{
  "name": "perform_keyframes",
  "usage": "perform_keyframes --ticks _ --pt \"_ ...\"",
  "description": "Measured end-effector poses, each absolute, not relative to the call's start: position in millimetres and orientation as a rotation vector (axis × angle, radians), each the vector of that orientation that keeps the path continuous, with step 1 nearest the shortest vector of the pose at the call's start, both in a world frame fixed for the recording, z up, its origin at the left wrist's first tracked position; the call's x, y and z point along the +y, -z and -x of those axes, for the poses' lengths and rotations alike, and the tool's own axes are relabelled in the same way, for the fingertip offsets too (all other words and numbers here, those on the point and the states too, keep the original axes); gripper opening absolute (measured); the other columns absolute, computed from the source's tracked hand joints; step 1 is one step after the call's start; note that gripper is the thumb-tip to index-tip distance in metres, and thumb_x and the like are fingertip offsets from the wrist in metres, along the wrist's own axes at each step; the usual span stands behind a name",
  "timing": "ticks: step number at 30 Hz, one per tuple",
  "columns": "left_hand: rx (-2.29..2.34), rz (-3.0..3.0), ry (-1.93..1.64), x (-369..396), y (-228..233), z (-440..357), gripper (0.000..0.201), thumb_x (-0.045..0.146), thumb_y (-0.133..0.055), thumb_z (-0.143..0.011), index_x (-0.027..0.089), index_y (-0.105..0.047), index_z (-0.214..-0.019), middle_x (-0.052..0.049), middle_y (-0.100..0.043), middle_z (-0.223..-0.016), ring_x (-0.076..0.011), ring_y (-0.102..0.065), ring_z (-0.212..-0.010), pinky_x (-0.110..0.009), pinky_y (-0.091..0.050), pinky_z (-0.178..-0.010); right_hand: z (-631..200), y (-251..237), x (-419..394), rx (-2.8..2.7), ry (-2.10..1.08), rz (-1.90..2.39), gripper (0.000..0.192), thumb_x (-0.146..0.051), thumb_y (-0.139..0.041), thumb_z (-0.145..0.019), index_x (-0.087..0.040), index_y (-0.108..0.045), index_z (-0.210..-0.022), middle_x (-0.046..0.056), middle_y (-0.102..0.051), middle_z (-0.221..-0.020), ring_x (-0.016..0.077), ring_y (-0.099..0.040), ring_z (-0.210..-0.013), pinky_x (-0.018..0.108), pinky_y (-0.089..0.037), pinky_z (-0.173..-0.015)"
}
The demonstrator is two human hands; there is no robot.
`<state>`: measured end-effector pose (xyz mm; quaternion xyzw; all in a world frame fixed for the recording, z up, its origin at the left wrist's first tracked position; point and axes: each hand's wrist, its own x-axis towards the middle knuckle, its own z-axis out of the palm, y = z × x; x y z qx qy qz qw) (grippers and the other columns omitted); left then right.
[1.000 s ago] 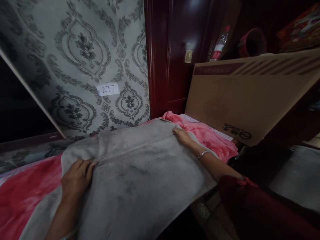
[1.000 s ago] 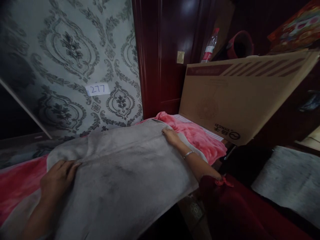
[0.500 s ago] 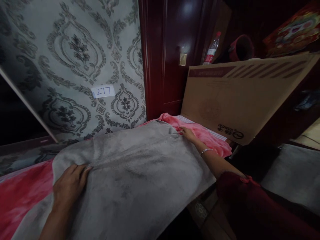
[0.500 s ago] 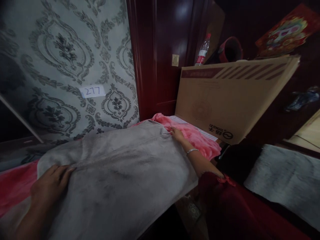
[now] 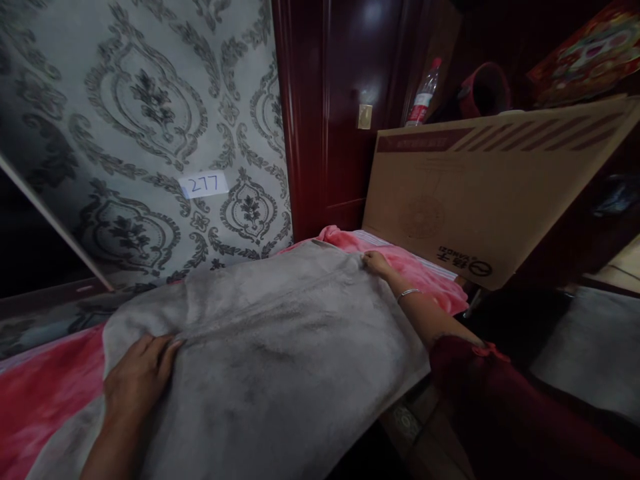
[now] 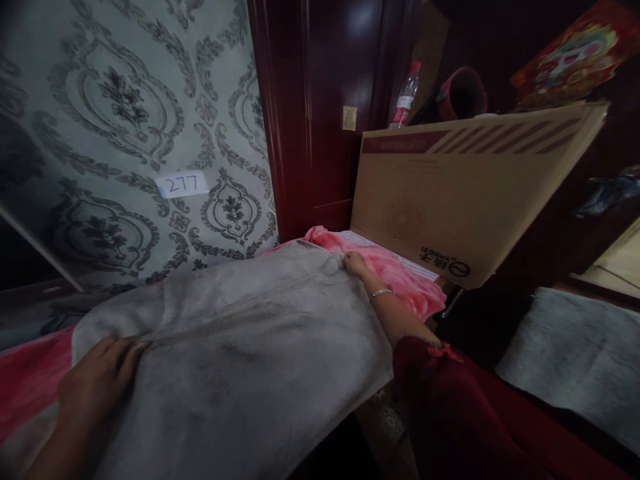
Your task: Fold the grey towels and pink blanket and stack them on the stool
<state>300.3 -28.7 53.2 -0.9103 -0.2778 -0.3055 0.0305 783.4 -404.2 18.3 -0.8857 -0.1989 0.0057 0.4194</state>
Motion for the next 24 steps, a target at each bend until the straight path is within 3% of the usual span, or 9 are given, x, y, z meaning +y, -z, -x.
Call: perform_keyframes --ticks 5,8,11,18,24 --pt "-0.840 2.817 0.990 -33.5 -56.4 -301.2 0.032 0.044 -0.043 -0.092 0.023 -0.067 -0.086 -0.007 -0.065 -0.085 -0.0241 -0.064 -0.081 -0.030 -0.041 -0.055 -788.7 -30.8 -416.1 -0.400 0.055 2.046 0.028 -0.036 -0.058 -0.093 -0.012 -0.070 -0.104 0.002 -0.067 -0.076 0.0144 -0.059 -0.067 0.027 -0.048 -0.062" --pt "-0.853 2.835 1.027 -35.7 -58.1 -302.3 0.038 0.049 -0.039 -0.091 0.025 -0.066 -0.082 -0.008 -0.066 -0.084 -0.0258 -0.064 -0.080 -0.031 -0.039 -0.053 -784.5 -36.5 -422.3 -0.452 -0.021 1.949 0.038 -0.039 -0.059 -0.086 -0.014 -0.072 -0.111 0.003 -0.071 -0.080 0.0157 -0.059 -0.069 0.027 -0.047 -0.063" --pt "-0.842 2.848 1.068 -37.3 -60.1 -303.3 0.040 0.052 -0.035 -0.091 0.027 -0.064 -0.078 -0.008 -0.066 -0.081 -0.0279 -0.064 -0.079 -0.034 -0.040 -0.053 -778.6 -41.1 -429.0 -0.549 -0.169 1.896 0.038 -0.041 -0.063 -0.080 -0.016 -0.075 -0.106 0.006 -0.074 -0.088 0.0174 -0.063 -0.075 0.028 -0.051 -0.069" --pt "-0.807 2.864 1.157 -39.0 -62.3 -304.2 0.035 0.051 -0.041 -0.087 0.029 -0.064 -0.072 -0.007 -0.062 -0.075 -0.0282 -0.061 -0.077 -0.033 -0.036 -0.052 -776.2 -47.4 -437.2 -0.691 -0.312 1.964 0.035 -0.026 -0.072 -0.068 -0.021 -0.078 -0.102 0.004 -0.077 -0.102 0.0201 -0.067 -0.087 0.030 -0.054 -0.078" --pt "-0.803 2.873 1.170 -39.4 -59.8 -303.7 0.033 0.051 -0.043 -0.087 0.030 -0.065 -0.074 -0.005 -0.061 -0.075 -0.0264 -0.060 -0.074 -0.031 -0.035 -0.050 -779.4 -39.3 -430.9 -0.647 -0.079 2.177 0.017 -0.023 -0.067 -0.071 -0.017 -0.075 -0.085 0.003 -0.074 -0.086 0.0183 -0.064 -0.077 0.026 -0.050 -0.069"
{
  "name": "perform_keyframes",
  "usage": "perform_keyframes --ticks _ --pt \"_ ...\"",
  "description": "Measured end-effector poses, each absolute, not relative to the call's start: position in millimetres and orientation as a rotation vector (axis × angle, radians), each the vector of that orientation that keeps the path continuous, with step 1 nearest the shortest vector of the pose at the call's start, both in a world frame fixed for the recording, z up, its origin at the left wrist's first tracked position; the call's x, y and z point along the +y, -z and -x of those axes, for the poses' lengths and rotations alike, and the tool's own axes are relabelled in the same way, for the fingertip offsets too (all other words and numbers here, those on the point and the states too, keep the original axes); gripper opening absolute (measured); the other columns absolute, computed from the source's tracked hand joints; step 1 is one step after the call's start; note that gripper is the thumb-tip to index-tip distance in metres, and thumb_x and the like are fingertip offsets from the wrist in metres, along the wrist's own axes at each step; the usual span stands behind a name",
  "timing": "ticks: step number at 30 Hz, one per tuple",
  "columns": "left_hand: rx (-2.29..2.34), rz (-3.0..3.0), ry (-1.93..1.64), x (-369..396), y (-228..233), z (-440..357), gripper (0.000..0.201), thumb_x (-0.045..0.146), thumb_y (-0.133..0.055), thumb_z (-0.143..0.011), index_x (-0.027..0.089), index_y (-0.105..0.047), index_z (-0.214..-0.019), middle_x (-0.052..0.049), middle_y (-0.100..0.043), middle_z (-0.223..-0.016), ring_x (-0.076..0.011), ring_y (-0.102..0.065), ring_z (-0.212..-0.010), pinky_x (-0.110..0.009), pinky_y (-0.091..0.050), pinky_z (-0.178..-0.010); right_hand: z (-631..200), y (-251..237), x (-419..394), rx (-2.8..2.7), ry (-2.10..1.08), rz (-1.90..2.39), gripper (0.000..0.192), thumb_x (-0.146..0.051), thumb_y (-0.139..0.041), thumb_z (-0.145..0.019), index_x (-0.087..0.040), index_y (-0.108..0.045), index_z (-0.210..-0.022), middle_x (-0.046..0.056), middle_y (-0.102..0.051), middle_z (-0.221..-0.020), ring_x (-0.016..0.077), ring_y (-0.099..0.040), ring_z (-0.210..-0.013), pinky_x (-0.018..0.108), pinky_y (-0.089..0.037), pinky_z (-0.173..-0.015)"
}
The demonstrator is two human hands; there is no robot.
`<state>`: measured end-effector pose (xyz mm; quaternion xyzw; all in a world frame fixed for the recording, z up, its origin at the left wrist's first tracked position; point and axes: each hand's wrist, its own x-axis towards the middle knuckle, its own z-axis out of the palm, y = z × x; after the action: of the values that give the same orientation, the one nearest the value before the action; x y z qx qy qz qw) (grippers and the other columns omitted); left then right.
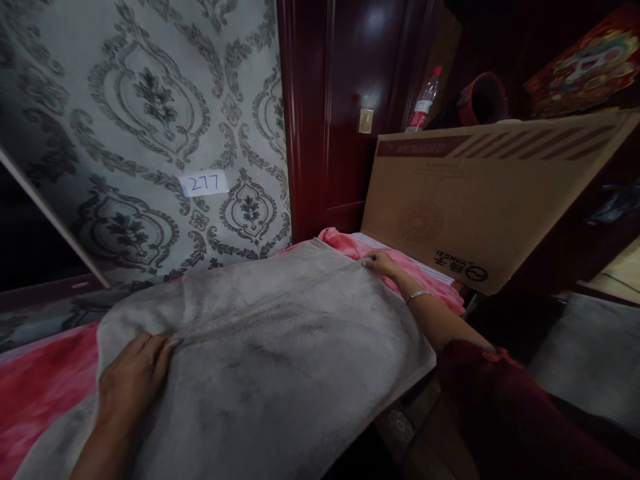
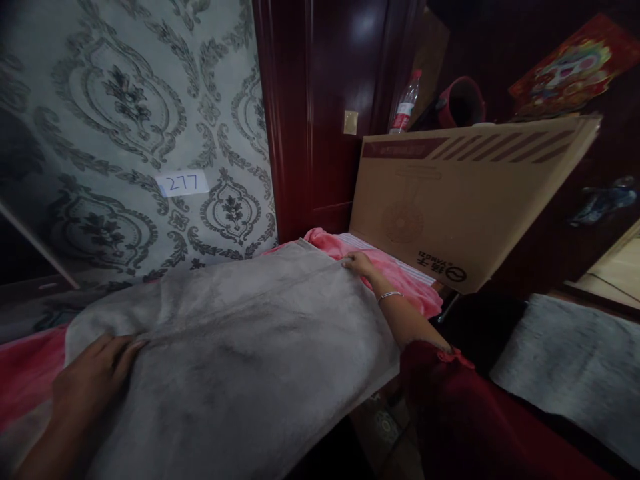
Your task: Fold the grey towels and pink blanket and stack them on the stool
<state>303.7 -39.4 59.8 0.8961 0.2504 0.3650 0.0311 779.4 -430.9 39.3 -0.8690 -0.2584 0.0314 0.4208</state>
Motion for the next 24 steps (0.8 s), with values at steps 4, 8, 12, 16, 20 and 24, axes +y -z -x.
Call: perform_keyframes --ticks 4,8,12,16,20,24 --pt "0.720 -2.808 -1.162 -38.3 -57.5 -302.8 0.032 0.048 -0.044 -0.089 0.028 -0.064 -0.075 -0.004 -0.060 -0.075 -0.0247 -0.060 -0.075 -0.032 -0.039 -0.054 -772.3 -27.1 -428.3 -0.579 0.093 2.328 0.016 -0.024 -0.065 -0.075 -0.016 -0.074 -0.085 0.006 -0.073 -0.085 0.0201 -0.065 -0.078 0.027 -0.049 -0.071" --pt "0.682 -2.904 -1.201 -35.8 -53.3 -301.9 0.034 0.046 -0.042 -0.094 0.025 -0.065 -0.081 -0.005 -0.062 -0.079 -0.0225 -0.060 -0.076 -0.031 -0.041 -0.058 -761.2 -26.3 -424.7 -0.594 0.222 2.442 0.018 -0.020 -0.063 -0.077 -0.015 -0.076 -0.089 0.013 -0.075 -0.096 0.0266 -0.066 -0.092 0.034 -0.050 -0.084" --pt "0.670 -2.949 -1.189 -34.5 -49.5 -300.9 0.035 0.045 -0.043 -0.096 0.023 -0.068 -0.087 -0.007 -0.064 -0.082 -0.0228 -0.062 -0.080 -0.031 -0.042 -0.062 -739.1 -34.3 -404.0 -0.753 0.342 2.470 0.036 -0.019 -0.061 -0.081 -0.018 -0.075 -0.114 0.016 -0.069 -0.124 0.0331 -0.059 -0.119 0.044 -0.043 -0.102" --pt "0.662 -2.968 -1.153 -35.3 -47.6 -301.4 0.036 0.045 -0.044 -0.097 0.022 -0.070 -0.089 -0.007 -0.065 -0.084 -0.0231 -0.063 -0.083 -0.030 -0.044 -0.067 -696.3 -34.6 -356.9 -1.195 0.321 2.341 0.058 -0.032 -0.070 -0.083 -0.025 -0.061 -0.139 0.009 -0.060 -0.143 0.0295 -0.052 -0.132 0.045 -0.036 -0.113" --pt "0.673 -2.967 -1.140 -38.0 -47.4 -302.1 0.036 0.043 -0.045 -0.098 0.021 -0.070 -0.088 -0.008 -0.065 -0.085 -0.0230 -0.062 -0.084 -0.031 -0.045 -0.070 -655.1 -29.8 -310.0 -1.588 0.225 2.144 0.072 -0.038 -0.075 -0.081 -0.024 -0.051 -0.148 0.012 -0.057 -0.146 0.0322 -0.049 -0.133 0.050 -0.033 -0.113" --pt "0.669 -2.999 -1.053 -44.5 -47.3 -300.3 0.031 0.038 -0.047 -0.099 0.019 -0.069 -0.088 -0.009 -0.066 -0.088 -0.0228 -0.062 -0.087 -0.031 -0.046 -0.076 -627.1 -11.0 -294.6 -1.567 0.177 2.212 0.034 -0.028 -0.066 -0.085 -0.022 -0.071 -0.118 0.011 -0.072 -0.115 0.0290 -0.060 -0.111 0.042 -0.040 -0.103"
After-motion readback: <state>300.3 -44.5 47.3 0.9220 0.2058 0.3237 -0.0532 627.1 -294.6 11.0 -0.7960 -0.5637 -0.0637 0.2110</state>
